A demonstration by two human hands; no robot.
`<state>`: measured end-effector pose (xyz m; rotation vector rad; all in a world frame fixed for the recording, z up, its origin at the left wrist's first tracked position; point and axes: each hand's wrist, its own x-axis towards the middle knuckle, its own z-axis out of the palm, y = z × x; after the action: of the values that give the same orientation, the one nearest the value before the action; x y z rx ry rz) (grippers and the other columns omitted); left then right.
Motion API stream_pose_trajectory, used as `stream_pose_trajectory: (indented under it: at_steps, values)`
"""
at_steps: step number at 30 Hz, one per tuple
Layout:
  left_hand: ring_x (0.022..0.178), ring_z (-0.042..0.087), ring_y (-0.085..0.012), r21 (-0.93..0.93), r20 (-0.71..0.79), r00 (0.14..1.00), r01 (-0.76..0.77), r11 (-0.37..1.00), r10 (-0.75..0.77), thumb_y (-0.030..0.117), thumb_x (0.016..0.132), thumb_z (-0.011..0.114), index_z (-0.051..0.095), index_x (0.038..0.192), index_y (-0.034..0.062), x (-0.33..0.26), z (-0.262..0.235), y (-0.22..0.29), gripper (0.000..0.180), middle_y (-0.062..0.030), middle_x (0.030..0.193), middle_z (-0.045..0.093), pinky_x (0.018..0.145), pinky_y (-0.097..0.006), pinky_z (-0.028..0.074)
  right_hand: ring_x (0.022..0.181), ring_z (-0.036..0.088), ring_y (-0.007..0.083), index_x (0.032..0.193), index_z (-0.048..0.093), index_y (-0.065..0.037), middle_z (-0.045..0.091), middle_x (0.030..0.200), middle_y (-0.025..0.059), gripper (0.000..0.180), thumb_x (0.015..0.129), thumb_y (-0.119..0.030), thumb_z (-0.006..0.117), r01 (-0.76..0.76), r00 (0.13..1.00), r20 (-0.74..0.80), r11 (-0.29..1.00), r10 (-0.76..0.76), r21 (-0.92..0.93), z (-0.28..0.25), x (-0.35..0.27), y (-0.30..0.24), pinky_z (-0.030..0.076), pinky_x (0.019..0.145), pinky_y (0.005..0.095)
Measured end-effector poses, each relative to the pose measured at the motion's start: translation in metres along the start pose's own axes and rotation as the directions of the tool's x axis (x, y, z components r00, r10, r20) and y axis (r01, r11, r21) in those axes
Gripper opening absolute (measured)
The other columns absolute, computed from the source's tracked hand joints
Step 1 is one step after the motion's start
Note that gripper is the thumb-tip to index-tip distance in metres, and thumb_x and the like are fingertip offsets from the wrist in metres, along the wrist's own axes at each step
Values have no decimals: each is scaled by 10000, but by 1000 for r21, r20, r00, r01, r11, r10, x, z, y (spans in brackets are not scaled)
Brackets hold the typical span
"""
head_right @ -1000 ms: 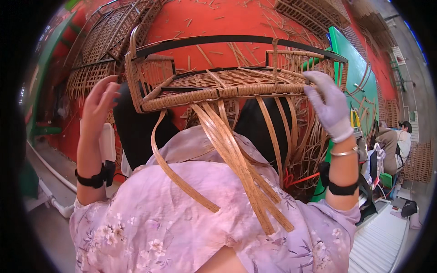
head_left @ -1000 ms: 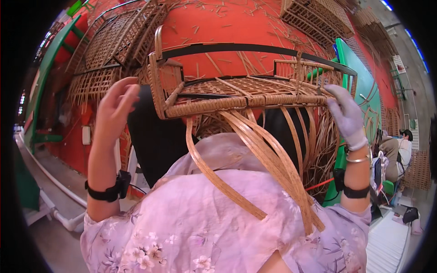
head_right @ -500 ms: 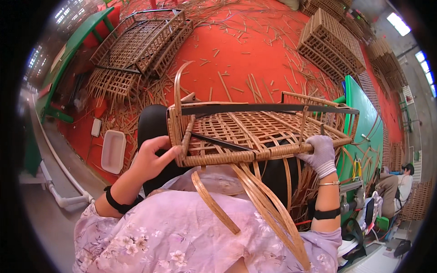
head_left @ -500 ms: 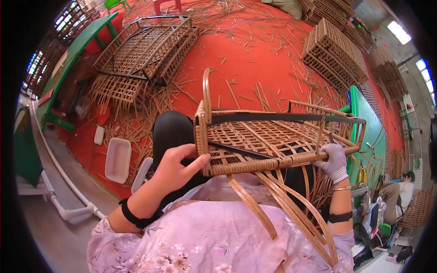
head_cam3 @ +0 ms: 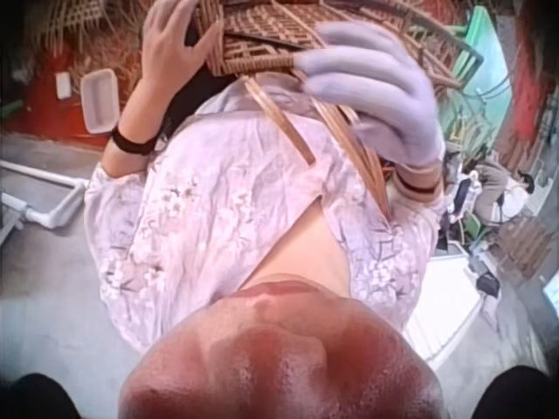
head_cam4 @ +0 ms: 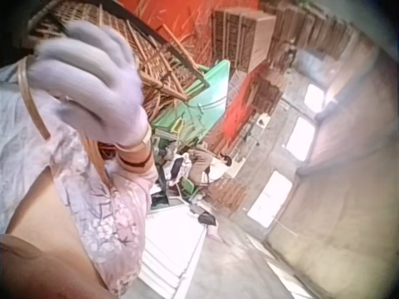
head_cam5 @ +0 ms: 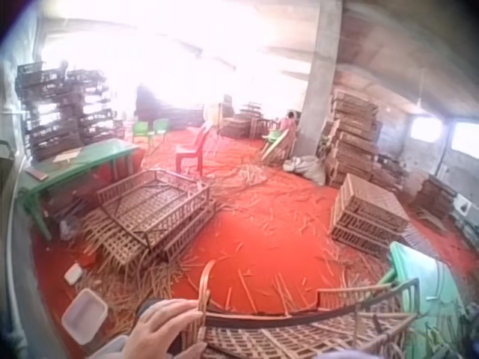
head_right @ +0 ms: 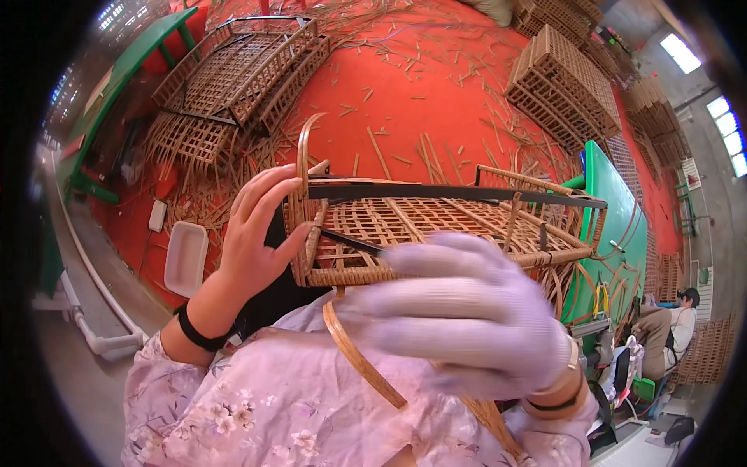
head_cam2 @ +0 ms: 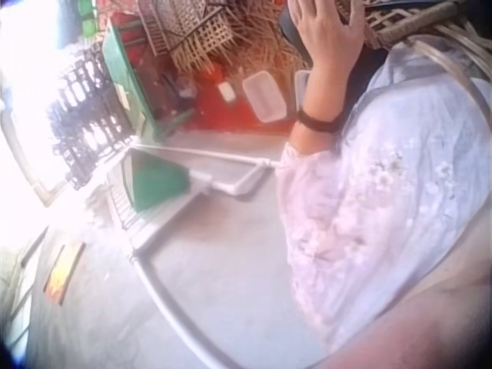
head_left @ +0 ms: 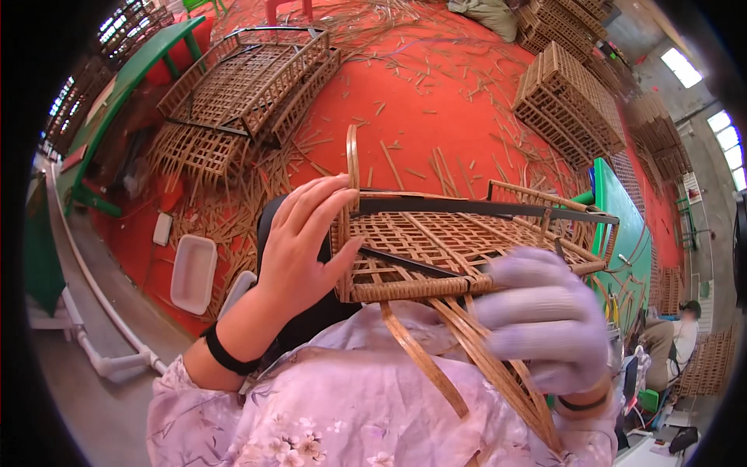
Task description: Weaving and securing wicker strips onto a furniture frame using a pneumatic nail gun and pliers.
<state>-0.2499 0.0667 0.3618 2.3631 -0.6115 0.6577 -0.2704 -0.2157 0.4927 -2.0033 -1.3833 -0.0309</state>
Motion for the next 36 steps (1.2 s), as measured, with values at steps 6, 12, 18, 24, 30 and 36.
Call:
stream_pose_trajectory:
  at_steps: [6, 12, 18, 24, 30, 36]
  values:
    - [1172, 551, -303, 18, 32, 999, -39, 999, 39, 159, 796, 704, 597, 1145, 58, 13, 3, -8, 379, -108, 1165, 621, 1031, -427, 417, 1020, 605, 299, 921, 649, -96, 632, 910, 88, 241, 827, -318, 660, -96, 846, 508, 984, 160, -151, 92, 21, 52, 467, 903, 431]
    - [1124, 575, -318, -110, 75, 997, 33, 993, -25, 110, 789, 718, 610, 1137, 56, 11, 11, -24, 368, -119, 1108, 655, 1002, -430, 422, 1071, 613, 305, 928, 671, -89, 660, 930, 99, 197, 808, -241, 708, -187, 888, 416, 980, 196, -62, 105, -1, 68, 494, 889, 396]
    - [1039, 591, -282, -182, 152, 987, 86, 980, -58, 154, 803, 720, 563, 1196, 81, 20, 5, -20, 429, -94, 997, 652, 1025, -401, 370, 937, 639, 274, 996, 661, -11, 660, 981, 142, 196, 854, -147, 657, -486, 872, 189, 763, 451, 426, 117, -6, 87, 502, 840, 348]
    - [994, 589, -248, -376, 273, 958, 185, 908, -83, 142, 807, 731, 532, 1242, 74, 24, 4, -31, 483, -56, 957, 639, 1007, -387, 368, 1034, 606, 201, 1328, 467, -19, 580, 1210, 103, 483, 901, -159, 643, -509, 690, 217, 250, 690, 823, 146, 19, 106, 519, 888, 325]
    - [1002, 584, -248, -432, 362, 930, 231, 872, -67, 101, 795, 737, 598, 1190, 56, 23, 4, -33, 421, -74, 1027, 638, 938, -361, 422, 945, 607, 173, 1283, 498, -26, 598, 1104, 82, 427, 911, -176, 644, -451, 715, 185, 243, 675, 859, 161, 31, 108, 538, 820, 317]
    - [952, 613, -278, -389, 54, 996, 83, 917, -67, 105, 831, 690, 635, 1068, 39, 4, 20, -24, 253, -111, 1002, 659, 897, -367, 444, 790, 632, 235, 1130, 589, 9, 648, 937, 145, 292, 928, -201, 608, -549, 703, 75, 473, 707, 689, 167, 35, 104, 520, 707, 343]
